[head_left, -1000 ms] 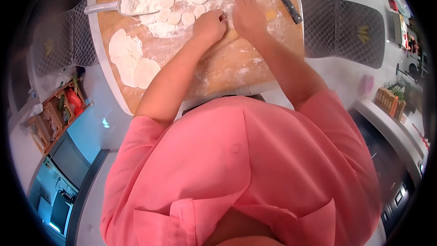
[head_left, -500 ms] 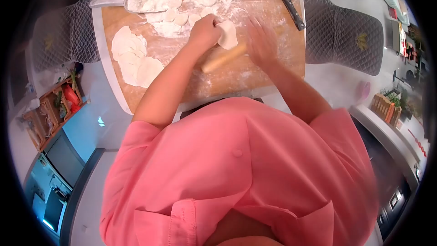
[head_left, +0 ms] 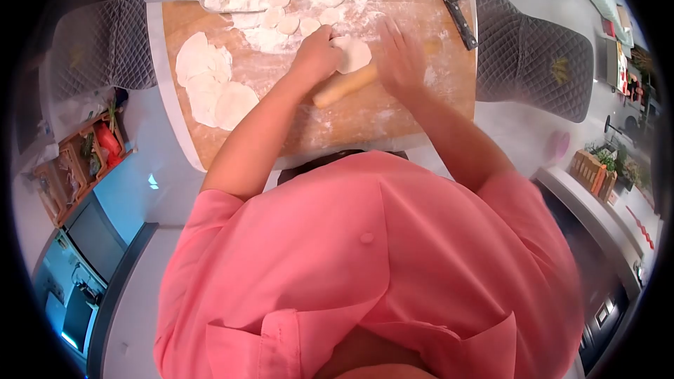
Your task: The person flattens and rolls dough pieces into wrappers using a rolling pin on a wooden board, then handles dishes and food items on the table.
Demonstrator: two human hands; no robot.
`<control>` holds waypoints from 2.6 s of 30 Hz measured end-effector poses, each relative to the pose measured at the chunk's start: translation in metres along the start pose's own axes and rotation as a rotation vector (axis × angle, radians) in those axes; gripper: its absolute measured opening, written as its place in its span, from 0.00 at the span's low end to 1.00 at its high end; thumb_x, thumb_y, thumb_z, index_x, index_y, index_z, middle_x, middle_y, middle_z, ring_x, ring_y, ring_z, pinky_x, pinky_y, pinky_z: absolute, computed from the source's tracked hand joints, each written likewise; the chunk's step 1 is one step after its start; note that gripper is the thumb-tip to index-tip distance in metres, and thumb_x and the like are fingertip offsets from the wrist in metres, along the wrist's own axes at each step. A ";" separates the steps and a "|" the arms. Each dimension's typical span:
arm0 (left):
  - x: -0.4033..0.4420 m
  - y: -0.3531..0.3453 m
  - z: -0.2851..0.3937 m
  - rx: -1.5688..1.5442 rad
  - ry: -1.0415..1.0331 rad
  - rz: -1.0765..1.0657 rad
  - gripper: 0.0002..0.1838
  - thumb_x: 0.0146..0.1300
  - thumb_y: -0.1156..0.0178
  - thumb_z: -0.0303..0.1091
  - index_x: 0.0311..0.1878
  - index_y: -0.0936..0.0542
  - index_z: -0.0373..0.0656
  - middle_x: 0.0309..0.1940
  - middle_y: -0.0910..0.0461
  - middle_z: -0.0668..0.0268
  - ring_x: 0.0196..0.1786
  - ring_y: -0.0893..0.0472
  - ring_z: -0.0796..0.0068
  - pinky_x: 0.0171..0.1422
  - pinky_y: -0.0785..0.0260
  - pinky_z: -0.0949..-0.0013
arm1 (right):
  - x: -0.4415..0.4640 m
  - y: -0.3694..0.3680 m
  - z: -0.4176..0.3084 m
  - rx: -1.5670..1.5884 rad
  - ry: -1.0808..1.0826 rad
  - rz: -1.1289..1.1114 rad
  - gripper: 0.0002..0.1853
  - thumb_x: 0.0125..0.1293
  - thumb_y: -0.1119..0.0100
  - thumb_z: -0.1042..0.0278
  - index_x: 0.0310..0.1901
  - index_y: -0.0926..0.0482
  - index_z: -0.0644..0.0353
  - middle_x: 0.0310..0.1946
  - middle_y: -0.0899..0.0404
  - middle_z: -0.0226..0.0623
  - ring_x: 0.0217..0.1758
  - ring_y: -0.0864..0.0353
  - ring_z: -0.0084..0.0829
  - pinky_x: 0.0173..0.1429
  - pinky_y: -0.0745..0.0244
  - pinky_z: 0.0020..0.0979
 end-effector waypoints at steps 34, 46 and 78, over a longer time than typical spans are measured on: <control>-0.037 0.028 0.008 0.292 0.031 0.189 0.13 0.63 0.48 0.36 0.47 0.20 0.44 0.43 0.17 0.54 0.47 0.19 0.51 0.53 0.28 0.53 | 0.036 -0.017 -0.038 0.131 -0.044 0.076 0.27 0.65 0.47 0.65 0.66 0.33 0.63 0.69 0.34 0.48 0.71 0.37 0.47 0.72 0.42 0.48; -0.021 0.011 0.021 0.776 -0.272 0.204 0.32 0.73 0.54 0.49 0.71 0.39 0.38 0.76 0.46 0.53 0.80 0.51 0.59 0.81 0.66 0.42 | -0.044 0.015 -0.005 0.141 0.138 0.095 0.19 0.60 0.40 0.64 0.52 0.23 0.60 0.55 0.25 0.48 0.59 0.29 0.52 0.63 0.37 0.52; 0.032 -0.065 0.079 0.275 -0.164 -0.002 0.13 0.59 0.42 0.37 0.40 0.19 0.37 0.35 0.18 0.49 0.43 0.19 0.47 0.50 0.28 0.53 | 0.028 -0.001 0.067 -0.012 -0.047 -0.013 0.25 0.60 0.49 0.71 0.61 0.28 0.60 0.65 0.29 0.43 0.68 0.31 0.45 0.65 0.33 0.46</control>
Point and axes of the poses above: each hand's wrist, its own x-axis towards the middle knuckle, its own y-axis out of the back of the hand, z = x × y, the point moved 5 cm from there along x, towards the middle knuckle
